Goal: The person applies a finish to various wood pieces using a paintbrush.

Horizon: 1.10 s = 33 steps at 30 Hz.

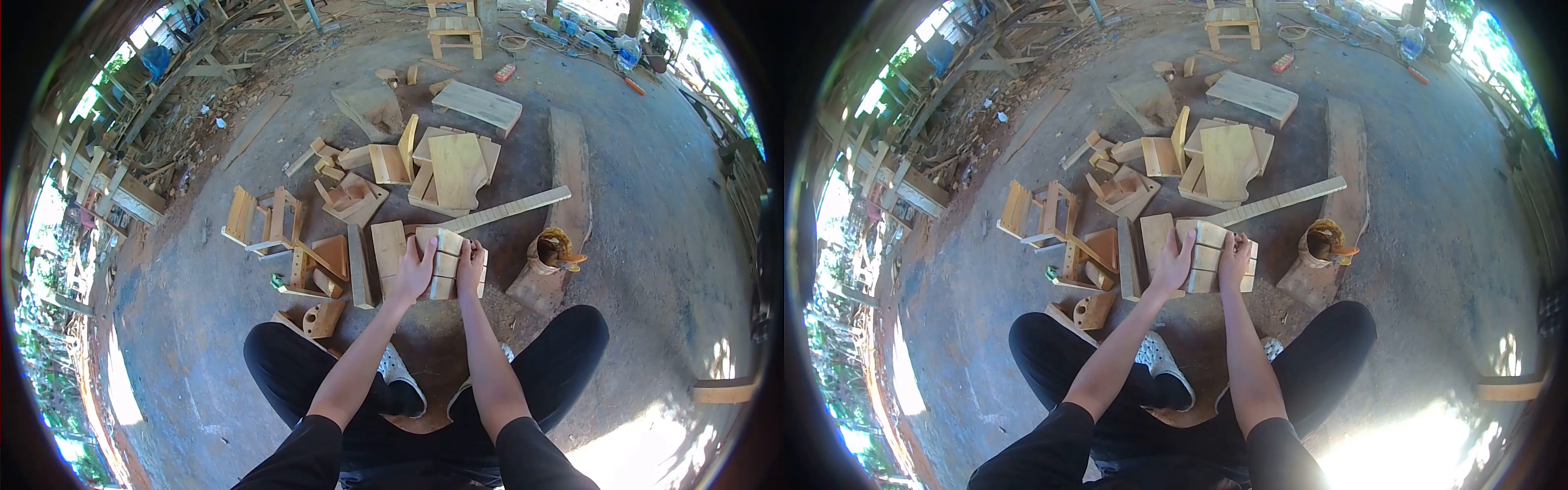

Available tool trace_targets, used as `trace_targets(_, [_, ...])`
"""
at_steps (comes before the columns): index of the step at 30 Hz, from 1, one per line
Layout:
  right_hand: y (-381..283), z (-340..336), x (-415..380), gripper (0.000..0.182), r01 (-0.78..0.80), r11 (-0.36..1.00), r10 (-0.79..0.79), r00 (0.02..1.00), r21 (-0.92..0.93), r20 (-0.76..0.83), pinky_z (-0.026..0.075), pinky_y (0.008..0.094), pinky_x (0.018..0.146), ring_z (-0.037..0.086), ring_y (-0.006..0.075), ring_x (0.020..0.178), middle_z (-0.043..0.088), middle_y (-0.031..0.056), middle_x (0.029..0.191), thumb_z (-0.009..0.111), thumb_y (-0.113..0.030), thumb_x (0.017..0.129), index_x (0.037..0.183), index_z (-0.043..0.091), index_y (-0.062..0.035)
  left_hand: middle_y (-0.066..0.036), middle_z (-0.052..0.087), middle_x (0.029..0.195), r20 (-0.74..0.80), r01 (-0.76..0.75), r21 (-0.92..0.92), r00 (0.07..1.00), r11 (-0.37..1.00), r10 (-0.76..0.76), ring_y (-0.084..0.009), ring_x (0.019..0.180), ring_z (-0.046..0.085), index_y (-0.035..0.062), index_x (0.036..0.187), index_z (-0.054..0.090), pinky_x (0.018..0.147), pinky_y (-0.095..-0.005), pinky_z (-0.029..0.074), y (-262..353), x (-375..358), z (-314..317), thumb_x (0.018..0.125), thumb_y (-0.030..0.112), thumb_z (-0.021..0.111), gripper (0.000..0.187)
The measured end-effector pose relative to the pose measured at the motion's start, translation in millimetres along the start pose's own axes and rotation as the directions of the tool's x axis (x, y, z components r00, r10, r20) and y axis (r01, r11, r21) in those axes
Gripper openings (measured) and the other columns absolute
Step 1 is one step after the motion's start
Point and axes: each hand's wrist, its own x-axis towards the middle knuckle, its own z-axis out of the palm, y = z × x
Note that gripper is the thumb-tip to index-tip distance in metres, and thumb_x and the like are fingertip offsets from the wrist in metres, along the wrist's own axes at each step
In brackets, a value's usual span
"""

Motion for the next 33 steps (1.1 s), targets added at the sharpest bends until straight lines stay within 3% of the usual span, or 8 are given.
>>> trace_targets(4, [-16.4,1.7,-7.8,0.066,-0.034,0.999,0.035,0.998,-0.027,0.058,0.042,0.0460,0.114,0.057,0.0352,0.131,0.062,0.0211,0.135,0.060,-0.050,0.107,0.147,0.052,0.0023,-0.042,0.070,0.112,-0.008,0.000,-0.025,1.000,1.000,0.000,-0.0575,0.114,0.066,-0.0074,0.140,0.051,0.096,-0.0567,0.054,-6.5,3.6,0.4,0.107,0.063,0.051,0.078])
trace_targets(7, [-26.6,13.0,-12.0,0.064,0.062,0.998,-0.064,0.985,0.019,0.161,0.026,0.0523,0.127,0.029,0.0468,0.156,0.052,0.0291,0.149,0.060,-0.047,0.108,0.149,0.051,0.0022,-0.042,0.070,0.111,-0.003,0.027,-0.046,1.000,0.999,-0.027,-0.0582,0.114,0.066,-0.0075,0.139,0.051,0.095,-0.0575,0.054,-12.0,10.0,-1.3,0.107,0.063,0.051,0.078])
trace_targets(12, [-84.1,34.0,-45.2,0.064,0.319,0.948,-0.308,0.920,-0.009,0.244,0.025,0.0530,0.128,0.026,0.0496,0.157,0.030,0.0357,0.166,0.060,-0.043,0.108,0.154,0.048,0.0005,-0.043,0.070,0.107,0.034,0.090,-0.073,0.996,0.993,-0.088,-0.0593,0.110,0.067,-0.0101,0.133,0.052,0.092,-0.0589,0.054,-24.2,20.4,-6.4,0.108,0.061,0.049,0.076])
trace_targets(16, [-79.9,34.3,-49.6,0.052,0.381,0.924,-0.372,0.872,0.034,0.320,0.028,0.0532,0.127,0.030,0.0488,0.156,0.032,0.0314,0.167,0.062,-0.039,0.108,0.151,0.056,-0.0103,-0.043,0.070,0.111,0.006,0.122,-0.081,0.993,0.989,-0.122,-0.0580,0.114,0.066,-0.0117,0.136,0.051,0.094,-0.0570,0.054,-34.3,23.9,-11.0,0.109,0.059,0.048,0.076])
trace_targets(23, [29.0,-2.7,-19.8,0.072,-0.151,0.872,0.236,0.963,-0.466,0.130,0.010,0.0572,0.131,0.023,0.0438,0.161,0.033,0.0247,0.171,0.049,-0.069,0.103,0.161,0.049,-0.0258,-0.036,0.059,0.145,-0.042,0.191,-0.213,0.978,0.958,-0.205,-0.0484,0.142,0.053,-0.0113,0.151,0.046,0.118,-0.0462,0.041,-91.8,37.5,-8.3,0.110,0.062,0.045,0.084])
trace_targets(26, [27.1,4.4,-20.4,0.073,-0.157,0.845,0.249,0.961,-0.511,0.117,0.021,0.0552,0.129,0.034,0.0438,0.157,0.042,0.0262,0.165,0.051,-0.068,0.103,0.160,0.051,-0.0227,-0.034,0.058,0.149,-0.013,0.177,-0.290,0.982,0.940,-0.189,-0.0457,0.145,0.051,-0.0107,0.152,0.046,0.120,-0.0450,0.038,-87.5,36.6,-13.3,0.110,0.062,0.045,0.084])
trace_targets(32, [-83.8,29.5,-46.7,0.062,0.150,0.981,-0.100,0.934,-0.123,0.344,0.025,0.0495,0.129,0.029,0.0447,0.159,0.033,0.0324,0.168,0.053,-0.053,0.110,0.160,0.052,-0.0166,-0.031,0.065,0.139,0.040,0.224,-0.245,0.974,0.943,-0.221,-0.0434,0.137,0.059,-0.0099,0.142,0.054,0.115,-0.0448,0.044,-55.5,42.3,-8.8,0.110,0.054,0.051,0.072])
trace_targets(33, [-86.6,38.3,-48.5,0.062,0.183,0.983,-0.158,0.914,-0.033,0.374,0.025,0.0492,0.129,0.028,0.0442,0.160,0.031,0.0322,0.170,0.054,-0.053,0.110,0.160,0.053,-0.0164,-0.033,0.065,0.139,0.115,0.241,-0.455,0.971,0.857,-0.211,-0.0457,0.135,0.060,-0.0096,0.139,0.056,0.113,-0.0463,0.045,-53.6,48.2,-7.2,0.109,0.055,0.050,0.072])
